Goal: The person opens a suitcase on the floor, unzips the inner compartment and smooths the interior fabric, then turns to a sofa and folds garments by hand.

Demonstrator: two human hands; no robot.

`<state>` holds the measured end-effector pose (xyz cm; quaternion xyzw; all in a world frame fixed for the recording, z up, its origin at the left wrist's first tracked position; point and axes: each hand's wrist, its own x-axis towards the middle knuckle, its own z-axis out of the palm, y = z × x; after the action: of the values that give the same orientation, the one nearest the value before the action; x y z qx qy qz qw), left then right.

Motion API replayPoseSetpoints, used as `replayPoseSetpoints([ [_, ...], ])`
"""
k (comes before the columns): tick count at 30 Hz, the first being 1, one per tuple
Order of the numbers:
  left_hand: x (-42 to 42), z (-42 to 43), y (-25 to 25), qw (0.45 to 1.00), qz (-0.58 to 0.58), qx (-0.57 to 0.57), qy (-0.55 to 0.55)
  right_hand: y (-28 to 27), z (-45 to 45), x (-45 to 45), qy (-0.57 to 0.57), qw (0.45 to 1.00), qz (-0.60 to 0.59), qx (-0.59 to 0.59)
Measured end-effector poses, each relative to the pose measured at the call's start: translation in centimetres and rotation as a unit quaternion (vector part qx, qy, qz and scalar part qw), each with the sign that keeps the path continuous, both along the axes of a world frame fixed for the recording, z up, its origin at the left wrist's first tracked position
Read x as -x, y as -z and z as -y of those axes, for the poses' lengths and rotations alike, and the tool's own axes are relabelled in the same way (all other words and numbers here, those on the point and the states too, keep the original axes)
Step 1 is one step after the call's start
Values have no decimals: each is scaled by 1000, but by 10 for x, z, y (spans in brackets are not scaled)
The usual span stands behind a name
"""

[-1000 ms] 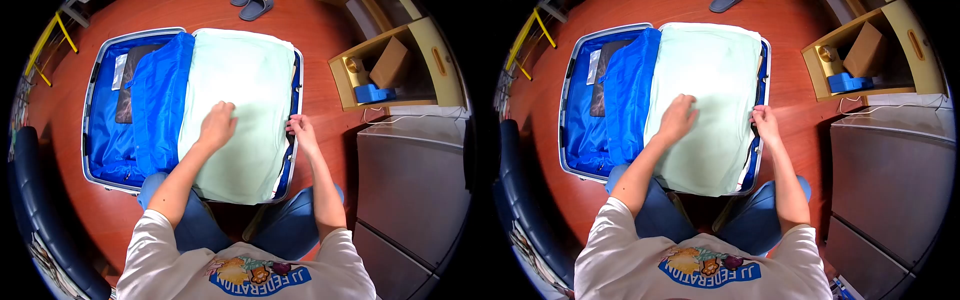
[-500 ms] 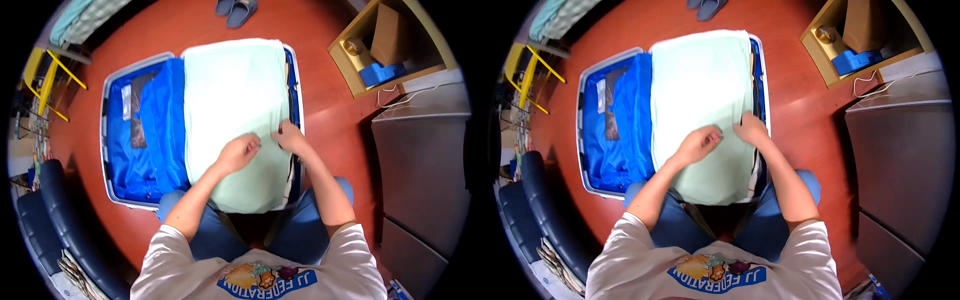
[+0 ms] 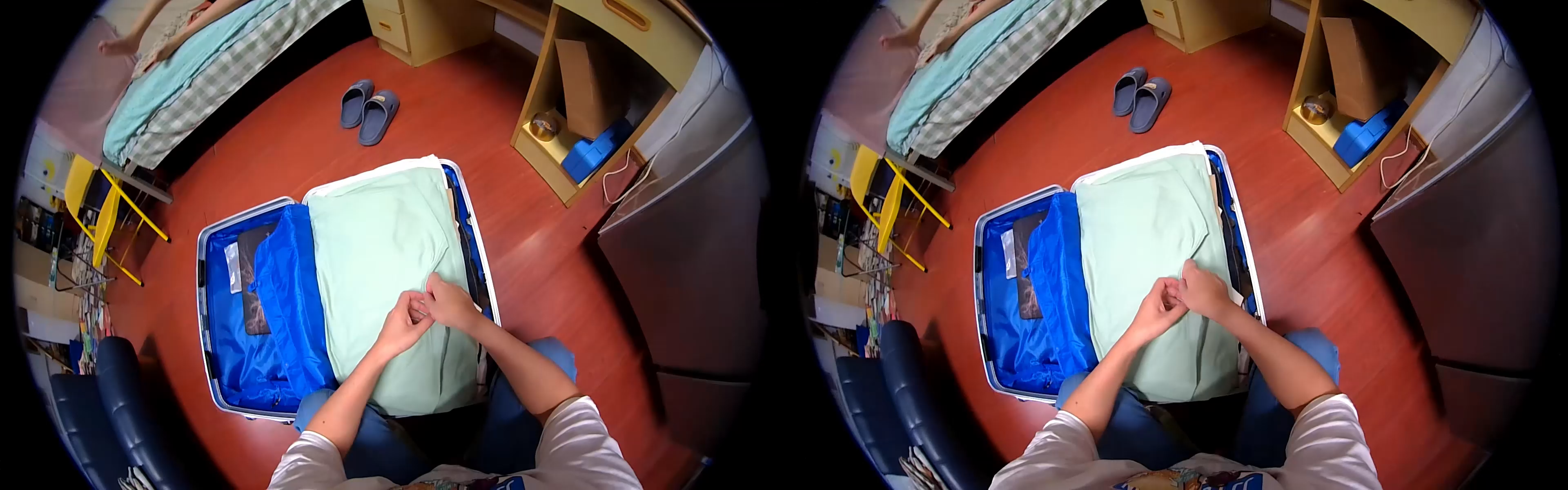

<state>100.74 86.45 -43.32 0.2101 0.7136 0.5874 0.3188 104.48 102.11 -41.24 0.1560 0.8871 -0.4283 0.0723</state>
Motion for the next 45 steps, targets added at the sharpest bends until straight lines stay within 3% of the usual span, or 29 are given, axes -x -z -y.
replayPoseSetpoints([
  [3, 1, 1, -10, 994, -54, 74, -52, 15, 5, 2, 1, 998, -54, 41],
  [5, 8, 3, -2, 988, -93, 105, -70, 18, 7, 3, -73, 968, -206, 123],
  [7, 11, 12, 17, 980, -126, 110, -107, 7, 7, 5, -96, 963, -111, 228],
  [9, 18, 22, 25, 987, -63, 86, -118, 4, 8, 4, -92, 951, -103, 278],
  [11, 26, 28, 11, 984, 73, 65, -148, -3, 10, -1, -83, 970, -190, 126],
  [12, 28, 31, 0, 978, 89, 82, -169, 0, 8, -3, -83, 971, -182, 130],
  [14, 36, 38, -11, 965, 125, 107, -203, 5, 2, -10, -93, 960, -235, -124],
  [15, 41, 42, -11, 958, 145, 117, -218, 7, -2, -13, -95, 961, -231, -122],
  [17, 48, 53, 1, 950, 165, 104, -244, 11, -5, -18, -188, 967, -16, -171],
  [19, 51, 59, 4, 946, 168, 102, -258, 10, -4, -15, -180, 969, -20, -168],
  [21, 50, 61, -3, 941, 178, 102, -269, 2, -3, -10, -118, 966, -160, -164],
  [23, 48, 59, -12, 937, 188, 102, -278, 1, -6, -8, -131, 974, -91, -162],
  [25, 48, 59, -14, 934, 189, 101, -285, 1, -6, -9, -188, 962, 70, -184],
  [26, 49, 60, -13, 934, 189, 102, -285, 2, -5, -8, -189, 962, 70, -183],
  [28, 51, 62, -12, 934, 195, 107, -281, 5, -2, -5, -127, 972, -41, -192],
  [31, 50, 60, -14, 933, 194, 79, -292, 4, -6, -7, -173, 964, 59, -193],
  [33, 51, 61, -13, 933, 198, 84, -288, 4, -5, -8, -172, 965, 57, -190],
  [35, 53, 63, -13, 933, 202, 87, -285, 4, -2, -6, -134, 969, -45, -202],
  [38, 52, 60, -17, 937, 209, 85, -266, -2, -6, -4, -161, 970, 49, -176],
  [40, 48, 52, -27, 971, 188, 15, -146, 1, -8, 1, -113, 978, 19, -174],
  [41, 44, 50, -49, 980, 195, 9, -20, 3, -10, 4, -67, 983, -13, -169],
  [43, 31, 37, -74, 920, 365, -78, 122, -2, -21, 10, -27, 977, -13, -212],
  [44, 30, 33, -67, 919, 365, -80, 123, -5, -26, 12, 12, 967, -14, -253],
  [45, 28, 31, -54, 963, 241, -50, 107, -6, -31, 13, 12, 967, -14, -254],
])
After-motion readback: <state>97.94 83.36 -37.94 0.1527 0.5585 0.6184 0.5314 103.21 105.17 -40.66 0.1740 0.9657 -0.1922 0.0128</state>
